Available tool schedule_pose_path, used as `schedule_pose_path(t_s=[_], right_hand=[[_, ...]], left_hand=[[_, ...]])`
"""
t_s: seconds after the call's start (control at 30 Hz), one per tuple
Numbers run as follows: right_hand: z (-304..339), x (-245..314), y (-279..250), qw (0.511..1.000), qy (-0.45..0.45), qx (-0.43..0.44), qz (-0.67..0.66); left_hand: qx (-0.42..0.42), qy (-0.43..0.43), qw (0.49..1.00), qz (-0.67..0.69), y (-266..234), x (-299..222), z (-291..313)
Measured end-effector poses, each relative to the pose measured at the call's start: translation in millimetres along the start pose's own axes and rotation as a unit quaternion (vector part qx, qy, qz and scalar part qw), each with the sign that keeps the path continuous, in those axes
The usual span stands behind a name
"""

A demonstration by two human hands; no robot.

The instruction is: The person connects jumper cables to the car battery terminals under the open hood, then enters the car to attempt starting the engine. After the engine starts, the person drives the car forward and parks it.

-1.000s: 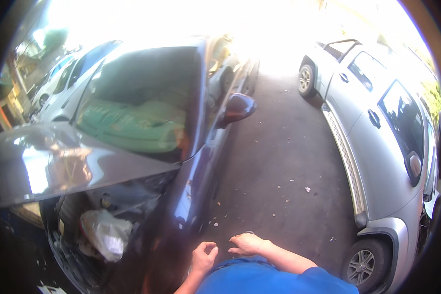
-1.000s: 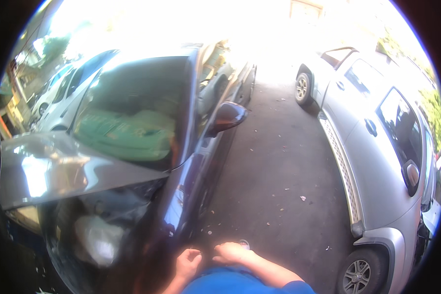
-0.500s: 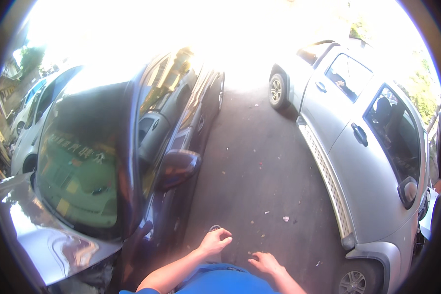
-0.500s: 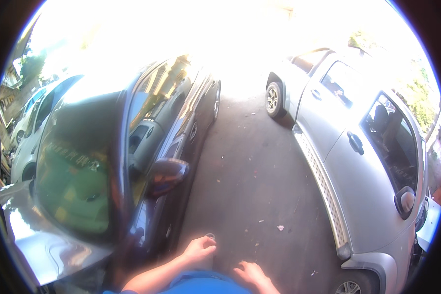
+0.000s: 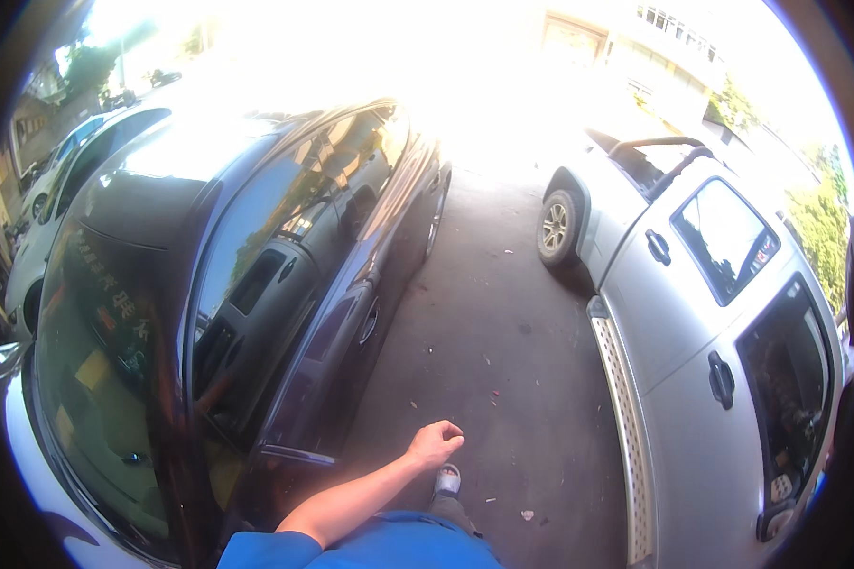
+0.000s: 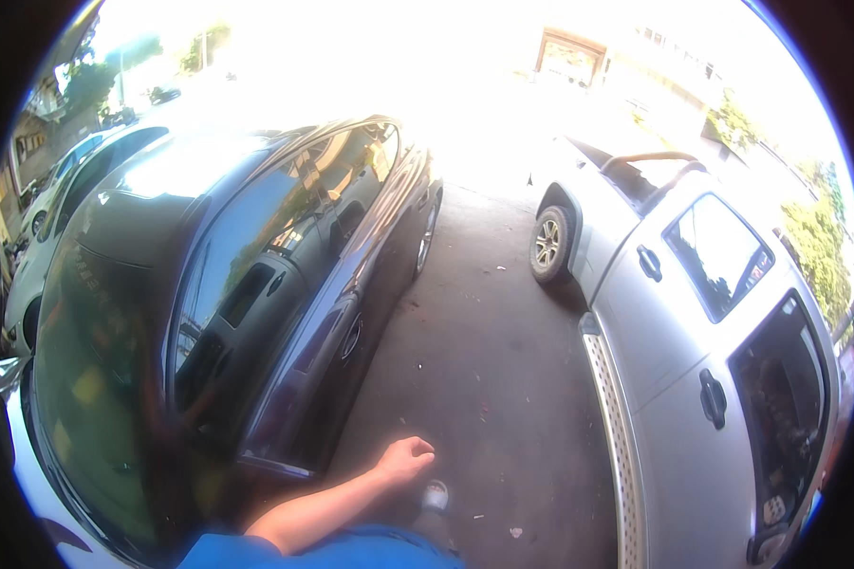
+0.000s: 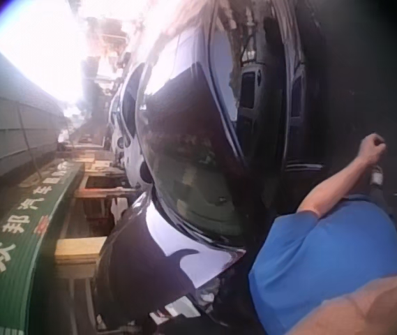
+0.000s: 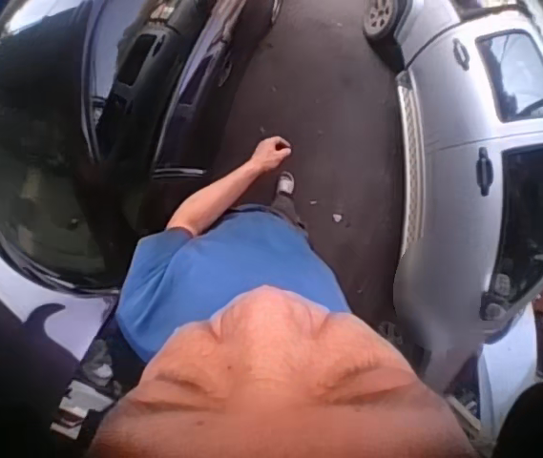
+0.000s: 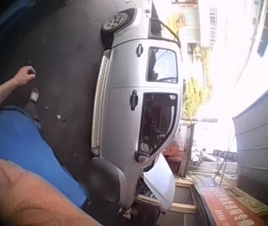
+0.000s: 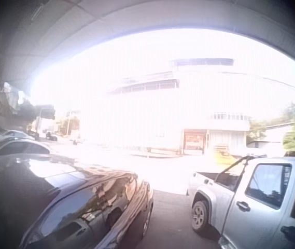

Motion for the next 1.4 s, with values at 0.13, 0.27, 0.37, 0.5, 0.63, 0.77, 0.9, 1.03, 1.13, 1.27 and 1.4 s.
schedule_pose_path(t_s=[0.13,0.27,0.37,0.5,0.63,0.77,0.9,1.03,1.13,1.27,1.4], right_hand=[[-82.3,131.6,-88.7,0.998,-0.027,0.008,0.048],[-138.4,341.4,-260.1,0.983,-0.134,-0.112,0.052],[-136.9,536.8,-374.5,0.940,-0.290,-0.143,-0.112],[-110.5,740.5,-463.8,0.888,-0.409,-0.198,-0.072],[-144.0,844.8,-476.7,0.856,-0.496,-0.143,-0.031],[-233.9,841.2,-458.4,0.914,-0.391,-0.110,0.017],[-295.6,815.4,-450.5,0.971,-0.153,-0.024,0.183],[-323.3,885.7,-444.4,0.933,-0.115,0.035,0.338],[-346.8,975.6,-460.6,0.883,-0.153,0.047,0.442],[-376.2,1162.7,-478.4,0.688,-0.289,0.049,0.664],[-348.3,1370.6,-436.7,0.565,-0.468,-0.118,0.669]], left_hand=[[-0.134,-0.064,0.988,0.051,-33.9,46.2,-126.3],[-0.210,-0.165,0.954,0.137,-72.8,85.9,-224.6],[-0.260,-0.211,0.940,0.058,-115.5,98.7,-274.0],[-0.333,-0.273,0.902,0.034,-164.9,121.6,-334.7],[-0.346,-0.356,0.861,0.113,-189.7,151.0,-403.9],[-0.360,-0.434,0.811,0.156,-195.7,169.1,-447.5],[-0.345,-0.495,0.789,0.118,-191.6,175.3,-448.0],[-0.336,-0.534,0.771,0.089,-193.0,157.1,-439.8],[-0.381,-0.544,0.747,0.030,-180.6,138.3,-433.5],[-0.402,-0.566,0.719,-0.011,-130.1,125.7,-444.4],[-0.361,-0.628,0.690,0.012,-45.6,106.5,-458.8]])
Point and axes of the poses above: each hand's wrist, its own z-axis away from the middle knuckle, its own y-axis out of the palm, x = y × z, the point moved 3 cm from there along -z, towards the middle knuckle, and after that the axes turned 2 degrees about -y, right-handed, at the moved point
